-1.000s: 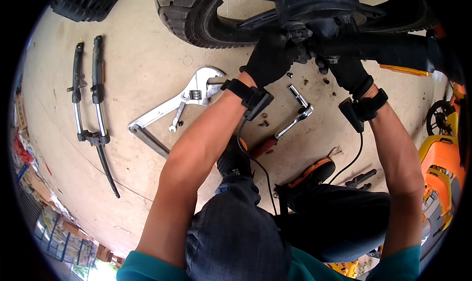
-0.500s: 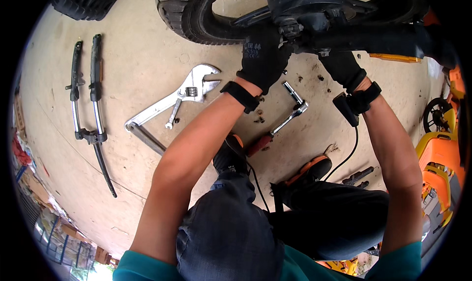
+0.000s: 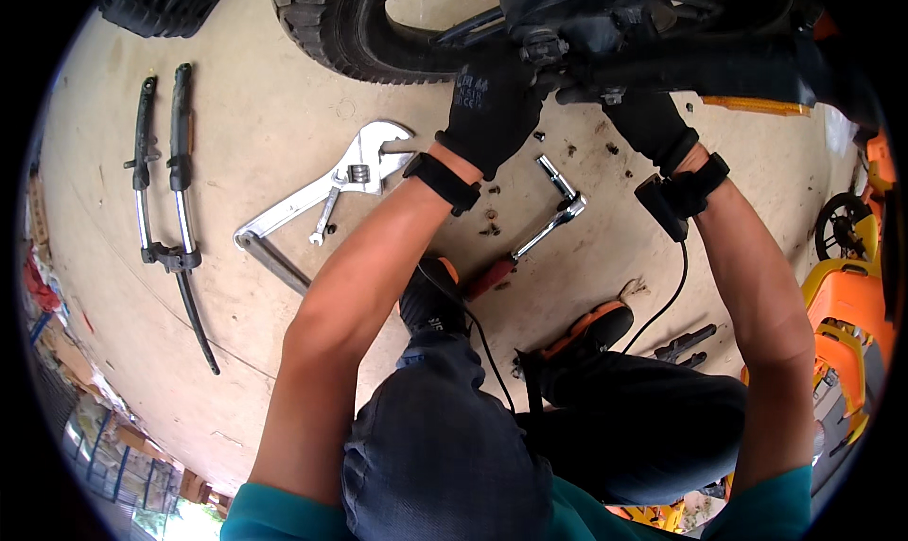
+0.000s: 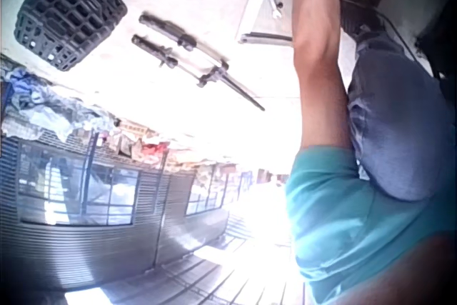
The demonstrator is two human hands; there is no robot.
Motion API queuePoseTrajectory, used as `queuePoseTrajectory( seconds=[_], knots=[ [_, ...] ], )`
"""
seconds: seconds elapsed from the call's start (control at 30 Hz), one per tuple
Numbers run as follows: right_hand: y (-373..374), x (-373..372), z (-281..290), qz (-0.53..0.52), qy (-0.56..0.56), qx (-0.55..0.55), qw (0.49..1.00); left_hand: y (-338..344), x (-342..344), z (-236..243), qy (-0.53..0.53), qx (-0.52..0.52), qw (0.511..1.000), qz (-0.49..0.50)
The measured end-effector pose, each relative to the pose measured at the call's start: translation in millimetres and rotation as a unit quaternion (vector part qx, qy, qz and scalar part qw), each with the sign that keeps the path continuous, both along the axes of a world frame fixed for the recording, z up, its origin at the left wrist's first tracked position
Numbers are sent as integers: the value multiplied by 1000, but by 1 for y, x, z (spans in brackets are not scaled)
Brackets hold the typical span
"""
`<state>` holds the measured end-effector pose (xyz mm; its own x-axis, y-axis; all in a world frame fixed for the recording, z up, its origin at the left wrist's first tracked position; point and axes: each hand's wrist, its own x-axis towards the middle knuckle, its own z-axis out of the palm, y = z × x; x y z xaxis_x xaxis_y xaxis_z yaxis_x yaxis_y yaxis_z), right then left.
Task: The person removes a spring from a cable, inserts a component into the front wheel axle of a motorcycle, and secures it using an adjustable wrench and a socket wrench.
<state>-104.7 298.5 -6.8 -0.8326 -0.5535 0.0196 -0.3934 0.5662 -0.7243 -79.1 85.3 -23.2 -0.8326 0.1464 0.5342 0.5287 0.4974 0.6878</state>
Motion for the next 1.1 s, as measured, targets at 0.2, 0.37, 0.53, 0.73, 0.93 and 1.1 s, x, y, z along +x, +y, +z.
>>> queuePoseTrajectory(
  seconds=[0.2,0.37,0.53,0.73,0.93,1.1],
  knots=[
    [-2,2,-5,-17,-47,-25,998,-11,-7,-5,-19,-67,995,-71],
    [0,-2,-2,-11,-144,-77,987,-14,-14,2,-22,-125,988,-83],
    [-5,3,-1,-50,-185,-153,970,-14,-12,7,-71,-129,983,-109],
    [-2,2,-3,-54,-246,-192,949,-19,-10,2,-76,-53,991,-92],
    [-1,1,-5,-9,-147,-118,982,-11,-13,3,-42,-58,992,-104],
    [-2,8,-7,27,10,4,1000,-3,-2,-3,-69,-95,993,-29]
  ],
)
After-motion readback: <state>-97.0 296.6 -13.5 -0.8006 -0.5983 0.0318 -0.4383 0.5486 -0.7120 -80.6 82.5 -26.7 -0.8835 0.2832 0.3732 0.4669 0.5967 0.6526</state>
